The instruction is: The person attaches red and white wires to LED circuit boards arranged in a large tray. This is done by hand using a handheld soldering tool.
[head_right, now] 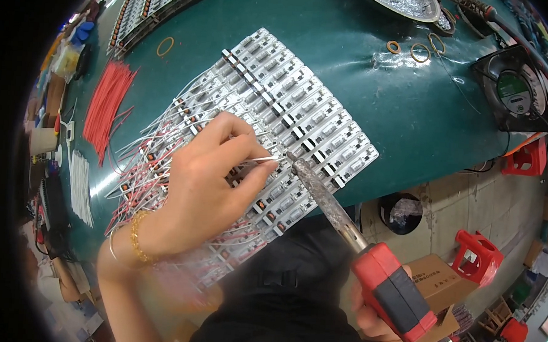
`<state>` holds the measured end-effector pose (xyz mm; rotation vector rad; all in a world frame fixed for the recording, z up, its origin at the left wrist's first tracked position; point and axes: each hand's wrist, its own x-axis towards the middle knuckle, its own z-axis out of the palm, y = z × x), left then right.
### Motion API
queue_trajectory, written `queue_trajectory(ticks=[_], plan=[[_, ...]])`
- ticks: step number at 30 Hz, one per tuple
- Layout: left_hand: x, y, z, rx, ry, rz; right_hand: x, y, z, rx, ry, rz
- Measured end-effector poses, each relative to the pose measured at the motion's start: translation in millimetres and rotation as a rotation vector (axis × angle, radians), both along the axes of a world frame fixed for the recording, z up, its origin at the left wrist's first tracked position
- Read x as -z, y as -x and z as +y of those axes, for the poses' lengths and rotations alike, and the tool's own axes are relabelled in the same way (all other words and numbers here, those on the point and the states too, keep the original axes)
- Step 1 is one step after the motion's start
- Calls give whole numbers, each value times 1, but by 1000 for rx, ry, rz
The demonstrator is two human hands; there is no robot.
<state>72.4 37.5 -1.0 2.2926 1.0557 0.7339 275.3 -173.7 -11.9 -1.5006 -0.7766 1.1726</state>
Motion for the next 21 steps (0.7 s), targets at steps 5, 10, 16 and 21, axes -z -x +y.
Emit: queue_trajectory(ticks=[5,10,16,21], plan=[[4,2,-4,-39,-18,57,47,-18,-53,67,72,20],[5,-2,-2,-13,-45,28,33,-25,-39,-220,-78,-392],[3,0,-1,-32,-34,31,69,-31,-83,432,175,393],[-2,-4,-2,-4,-30,41,37,-3,-36,329,-19,149]])
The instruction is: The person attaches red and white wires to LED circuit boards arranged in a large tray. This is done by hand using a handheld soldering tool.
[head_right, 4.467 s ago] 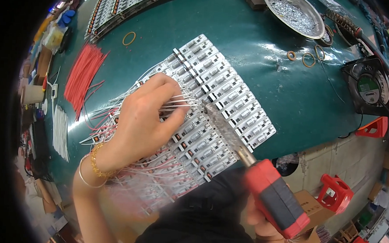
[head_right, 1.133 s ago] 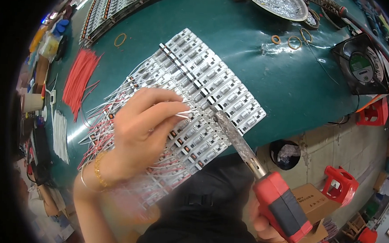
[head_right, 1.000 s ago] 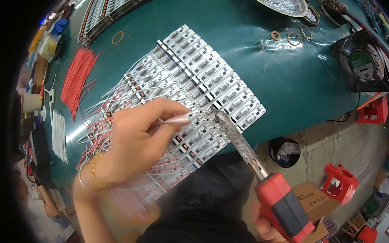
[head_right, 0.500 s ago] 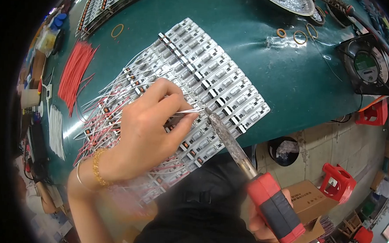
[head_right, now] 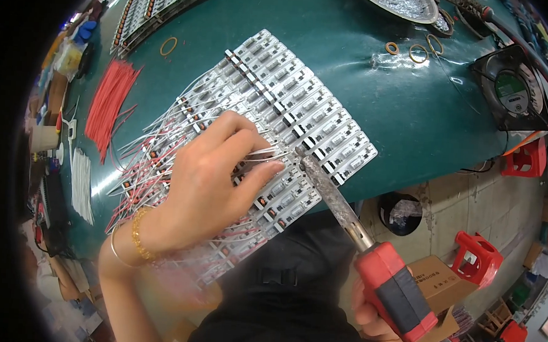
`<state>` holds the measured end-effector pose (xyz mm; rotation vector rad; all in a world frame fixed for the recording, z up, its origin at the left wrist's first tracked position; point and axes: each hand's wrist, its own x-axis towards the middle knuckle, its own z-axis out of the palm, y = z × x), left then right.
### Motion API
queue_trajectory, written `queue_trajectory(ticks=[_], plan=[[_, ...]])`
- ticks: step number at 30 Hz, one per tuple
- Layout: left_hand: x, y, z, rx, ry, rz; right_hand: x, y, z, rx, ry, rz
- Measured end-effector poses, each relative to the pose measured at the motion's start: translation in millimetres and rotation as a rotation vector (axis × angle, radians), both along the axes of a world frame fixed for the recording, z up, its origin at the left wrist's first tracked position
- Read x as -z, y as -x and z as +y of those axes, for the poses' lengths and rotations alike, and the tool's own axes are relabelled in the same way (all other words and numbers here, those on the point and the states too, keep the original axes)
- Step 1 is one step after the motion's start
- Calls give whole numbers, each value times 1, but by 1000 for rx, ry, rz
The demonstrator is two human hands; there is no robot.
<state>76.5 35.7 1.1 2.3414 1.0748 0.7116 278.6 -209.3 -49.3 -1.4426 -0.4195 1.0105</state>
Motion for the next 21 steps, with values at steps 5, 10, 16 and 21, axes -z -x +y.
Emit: queue_trajectory(ticks=[5,10,16,21], plan=[[4,13,3,-4,5,-66,-31,13,38,-321,-86,-127],[-15,11,-4,129,-247,-47,-41,13,33,-307,-56,-144],[-2,-7,-7,108,-78,30,-15,-4,9,-433,-130,-330],[5,-6,-9,93,-116,89,-30,3,24,-330,-25,-99]])
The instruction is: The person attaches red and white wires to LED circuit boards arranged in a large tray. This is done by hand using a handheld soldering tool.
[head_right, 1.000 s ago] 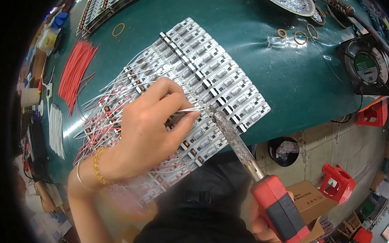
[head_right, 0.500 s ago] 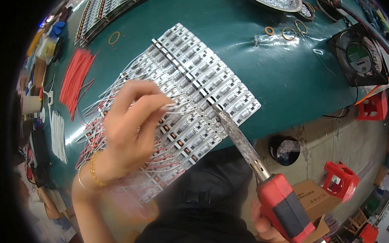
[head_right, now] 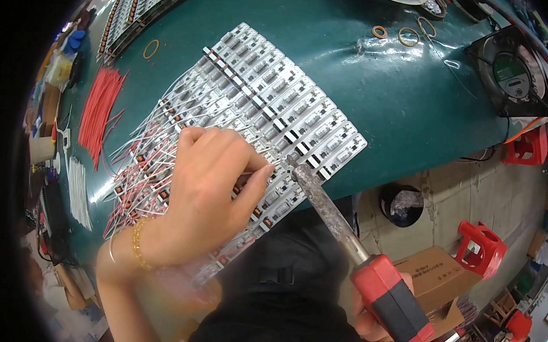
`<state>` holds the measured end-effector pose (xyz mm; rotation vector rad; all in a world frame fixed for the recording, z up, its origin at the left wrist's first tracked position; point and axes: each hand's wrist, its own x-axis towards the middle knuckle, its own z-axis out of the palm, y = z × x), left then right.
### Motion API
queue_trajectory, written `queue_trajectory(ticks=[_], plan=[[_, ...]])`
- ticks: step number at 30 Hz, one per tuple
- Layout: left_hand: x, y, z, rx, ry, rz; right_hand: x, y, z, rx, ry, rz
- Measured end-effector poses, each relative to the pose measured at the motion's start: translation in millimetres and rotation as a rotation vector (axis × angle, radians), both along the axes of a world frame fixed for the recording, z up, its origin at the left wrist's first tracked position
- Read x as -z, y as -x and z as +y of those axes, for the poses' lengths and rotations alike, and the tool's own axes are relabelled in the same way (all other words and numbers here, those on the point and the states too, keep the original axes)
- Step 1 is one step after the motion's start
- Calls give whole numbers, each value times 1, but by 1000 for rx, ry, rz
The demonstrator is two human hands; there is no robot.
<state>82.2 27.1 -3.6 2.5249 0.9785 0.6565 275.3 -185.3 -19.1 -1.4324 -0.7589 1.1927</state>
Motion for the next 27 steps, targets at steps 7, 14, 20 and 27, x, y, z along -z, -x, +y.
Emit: queue_trajectory(ticks=[7,14,20,27], plan=[[2,-3,-1,5,-66,16,17,6,-21,206,-25,-321],[2,-2,-1,10,-91,24,20,-8,-24,17,-102,10],[3,-3,-2,8,-77,25,3,0,-7,37,-31,37],[-2,-6,-8,23,-2,-93,-6,5,-5,95,5,-59]])
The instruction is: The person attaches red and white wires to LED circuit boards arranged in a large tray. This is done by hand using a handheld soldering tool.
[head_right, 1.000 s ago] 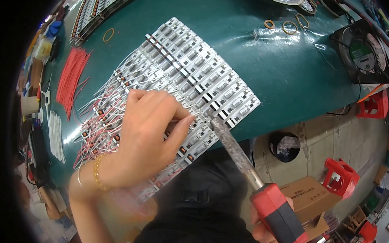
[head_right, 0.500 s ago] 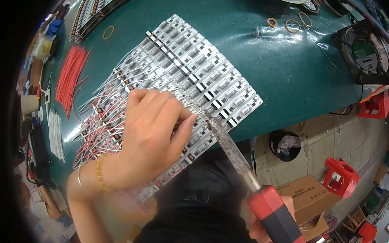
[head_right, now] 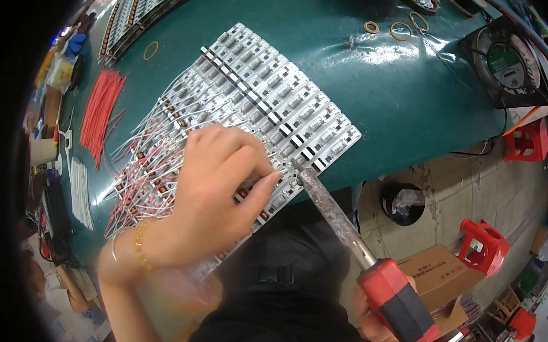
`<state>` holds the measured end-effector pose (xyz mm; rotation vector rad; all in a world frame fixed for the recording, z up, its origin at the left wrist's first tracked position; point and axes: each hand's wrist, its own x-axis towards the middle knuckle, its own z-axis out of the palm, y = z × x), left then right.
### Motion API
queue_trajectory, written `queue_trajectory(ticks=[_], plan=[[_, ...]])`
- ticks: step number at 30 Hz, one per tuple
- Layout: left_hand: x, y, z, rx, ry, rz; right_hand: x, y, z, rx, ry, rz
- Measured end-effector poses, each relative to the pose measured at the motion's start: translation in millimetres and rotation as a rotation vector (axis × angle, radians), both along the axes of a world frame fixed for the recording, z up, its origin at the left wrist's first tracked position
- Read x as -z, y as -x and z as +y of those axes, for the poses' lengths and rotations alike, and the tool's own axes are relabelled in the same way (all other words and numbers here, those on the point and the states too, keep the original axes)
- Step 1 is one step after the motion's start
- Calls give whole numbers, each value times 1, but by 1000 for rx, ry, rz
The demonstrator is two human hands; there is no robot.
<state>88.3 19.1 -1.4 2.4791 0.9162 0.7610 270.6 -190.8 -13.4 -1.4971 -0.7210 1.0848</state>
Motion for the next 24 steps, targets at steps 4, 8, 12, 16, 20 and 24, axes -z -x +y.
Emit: queue_trajectory(ticks=[4,8,12,16,20,24], plan=[[4,0,-2,-2,-7,37,1,-7,-4,-84,58,54],[7,-1,-3,-8,-30,54,11,-8,-18,-89,66,24],[9,-5,-3,3,-36,49,25,0,-32,119,28,-402],[6,-6,-3,-3,-41,56,18,-21,-31,-134,54,-148],[8,-5,0,-1,-48,44,11,-9,-13,-40,-49,-249],[8,1,5,-13,-59,12,2,2,3,-110,-118,-109]])
